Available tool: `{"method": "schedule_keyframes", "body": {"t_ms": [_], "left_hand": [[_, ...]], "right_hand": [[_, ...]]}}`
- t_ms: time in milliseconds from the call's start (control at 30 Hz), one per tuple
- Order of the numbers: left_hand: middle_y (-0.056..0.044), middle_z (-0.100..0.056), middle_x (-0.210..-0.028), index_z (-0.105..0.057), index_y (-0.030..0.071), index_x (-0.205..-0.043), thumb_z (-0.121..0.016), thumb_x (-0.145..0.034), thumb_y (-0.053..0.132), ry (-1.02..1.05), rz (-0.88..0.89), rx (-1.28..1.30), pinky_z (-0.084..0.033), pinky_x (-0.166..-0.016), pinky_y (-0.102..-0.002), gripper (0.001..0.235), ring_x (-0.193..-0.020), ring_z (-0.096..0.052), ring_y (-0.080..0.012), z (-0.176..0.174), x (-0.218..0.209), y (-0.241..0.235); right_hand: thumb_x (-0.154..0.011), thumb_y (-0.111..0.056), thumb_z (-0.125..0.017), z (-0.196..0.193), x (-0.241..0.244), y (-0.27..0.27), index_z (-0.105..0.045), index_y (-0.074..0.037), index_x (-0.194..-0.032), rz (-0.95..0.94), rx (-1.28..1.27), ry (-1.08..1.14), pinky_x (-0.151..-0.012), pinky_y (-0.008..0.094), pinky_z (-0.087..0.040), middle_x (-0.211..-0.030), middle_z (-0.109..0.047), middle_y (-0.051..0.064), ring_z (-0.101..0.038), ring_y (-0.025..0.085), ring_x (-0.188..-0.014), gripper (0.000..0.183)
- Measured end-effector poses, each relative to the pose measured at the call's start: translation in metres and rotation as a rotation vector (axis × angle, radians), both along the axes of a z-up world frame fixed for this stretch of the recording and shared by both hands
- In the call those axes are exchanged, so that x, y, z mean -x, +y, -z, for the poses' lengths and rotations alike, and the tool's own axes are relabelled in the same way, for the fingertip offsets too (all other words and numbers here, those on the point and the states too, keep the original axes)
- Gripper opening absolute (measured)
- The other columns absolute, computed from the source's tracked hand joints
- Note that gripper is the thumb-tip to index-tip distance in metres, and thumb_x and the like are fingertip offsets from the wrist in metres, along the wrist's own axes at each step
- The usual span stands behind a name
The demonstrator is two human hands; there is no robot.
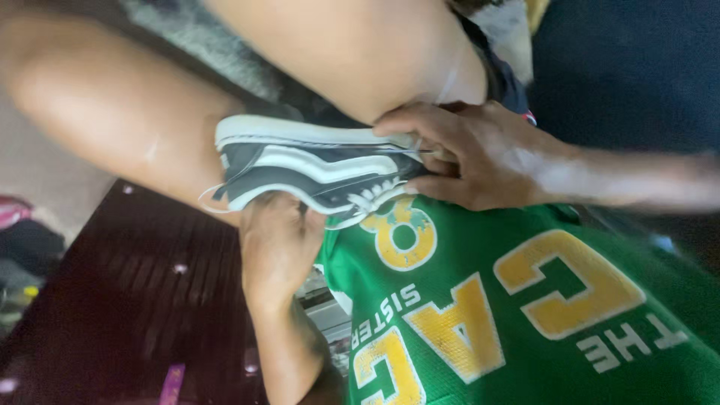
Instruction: The person holds a black and white sneaker on their lap and uses a needle and thread to stitch along the sole edge. They repeatedly push the needle through the shoe and pull the thread tight, working on the same section throughout the clip.
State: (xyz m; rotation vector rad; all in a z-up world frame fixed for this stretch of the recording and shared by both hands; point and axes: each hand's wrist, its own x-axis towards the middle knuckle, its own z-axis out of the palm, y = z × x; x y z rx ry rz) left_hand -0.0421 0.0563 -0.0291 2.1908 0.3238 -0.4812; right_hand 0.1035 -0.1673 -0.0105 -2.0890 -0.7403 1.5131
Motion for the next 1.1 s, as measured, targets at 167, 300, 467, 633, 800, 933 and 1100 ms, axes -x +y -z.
{"method": "schedule_keyframes", "body": {"t_ms": [167,300,467,633,800,933,1100], "left_hand": [[-0.018,-0.072,-0.085,-0.073,0.000,-0.093,-0.072,-0.086,0.007,0.072,-0.223,0.153,-0.053,-0.075,-0.039,0.010,-0.081,-0.069,-0.0304,0.013,0.008,-0.011],[-0.011,-0.070,-0.084,-0.071,-0.003,-0.091,-0.069,-0.086,-0.007,0.044,-0.388,0.413,-0.052,-0.072,-0.028,0.007,-0.078,-0.064,-0.0135,0.021,0.010,-0.022],[-0.006,-0.075,-0.094,-0.072,-0.004,-0.098,-0.071,-0.086,-0.008,0.115,-0.430,0.524,-0.056,-0.079,-0.025,0.012,-0.087,-0.068,-0.0094,0.022,0.018,-0.015],[-0.007,-0.075,-0.094,-0.073,-0.003,-0.099,-0.074,-0.087,-0.004,0.077,-0.363,0.390,-0.056,-0.082,-0.027,0.012,-0.088,-0.071,-0.0129,0.023,0.017,-0.014],[-0.006,-0.075,-0.095,-0.074,-0.001,-0.099,-0.075,-0.086,-0.003,0.030,-0.425,0.409,-0.056,-0.082,-0.028,0.013,-0.089,-0.071,-0.0139,0.030,0.025,-0.016],[-0.005,-0.074,-0.096,-0.072,-0.001,-0.097,-0.071,-0.090,-0.008,-0.105,-0.381,0.285,-0.054,-0.085,-0.028,0.010,-0.092,-0.071,-0.0136,0.042,0.044,-0.021],[0.001,-0.066,-0.084,-0.063,0.003,-0.082,-0.067,-0.100,-0.011,-0.137,-0.724,0.566,-0.046,-0.076,-0.021,0.023,-0.080,-0.057,-0.0060,0.043,0.049,-0.032]], "right_hand": [[-0.087,-0.030,-0.074,0.003,-0.007,-0.001,-0.049,-0.007,-0.142,-0.028,-0.180,-0.089,-0.051,0.034,-0.052,-0.068,-0.062,0.003,-0.065,0.016,-0.054,0.065],[-0.085,-0.036,-0.071,0.007,-0.005,-0.001,-0.053,-0.015,-0.141,-0.036,0.012,0.057,-0.050,0.035,-0.054,-0.067,-0.069,0.005,-0.068,0.018,-0.049,0.063],[-0.095,-0.043,-0.062,0.002,-0.011,-0.001,-0.040,-0.010,-0.150,-0.132,-0.288,-0.162,-0.060,0.033,-0.059,-0.100,-0.073,0.012,-0.073,0.019,-0.070,0.067],[-0.099,-0.062,-0.040,-0.029,-0.027,-0.012,0.002,-0.030,-0.167,-0.892,0.525,-0.082,-0.054,0.027,-0.059,-0.100,-0.070,0.000,-0.070,0.010,-0.063,0.086],[-0.089,-0.056,-0.055,-0.034,-0.040,-0.022,-0.034,-0.023,-0.164,-0.535,-0.185,-0.312,-0.041,0.030,-0.056,-0.114,-0.073,0.008,-0.064,0.013,-0.050,0.085],[-0.099,-0.053,-0.056,-0.013,-0.019,-0.017,-0.048,-0.016,-0.149,-0.451,-0.343,-0.484,-0.052,0.025,-0.057,-0.121,-0.072,0.010,-0.069,0.015,-0.069,0.063],[-0.096,-0.048,-0.048,-0.008,-0.020,-0.021,-0.062,-0.021,-0.128,-0.611,0.314,-0.091,-0.050,0.035,-0.060,-0.099,-0.069,0.001,-0.070,0.019,-0.054,0.044]]}}
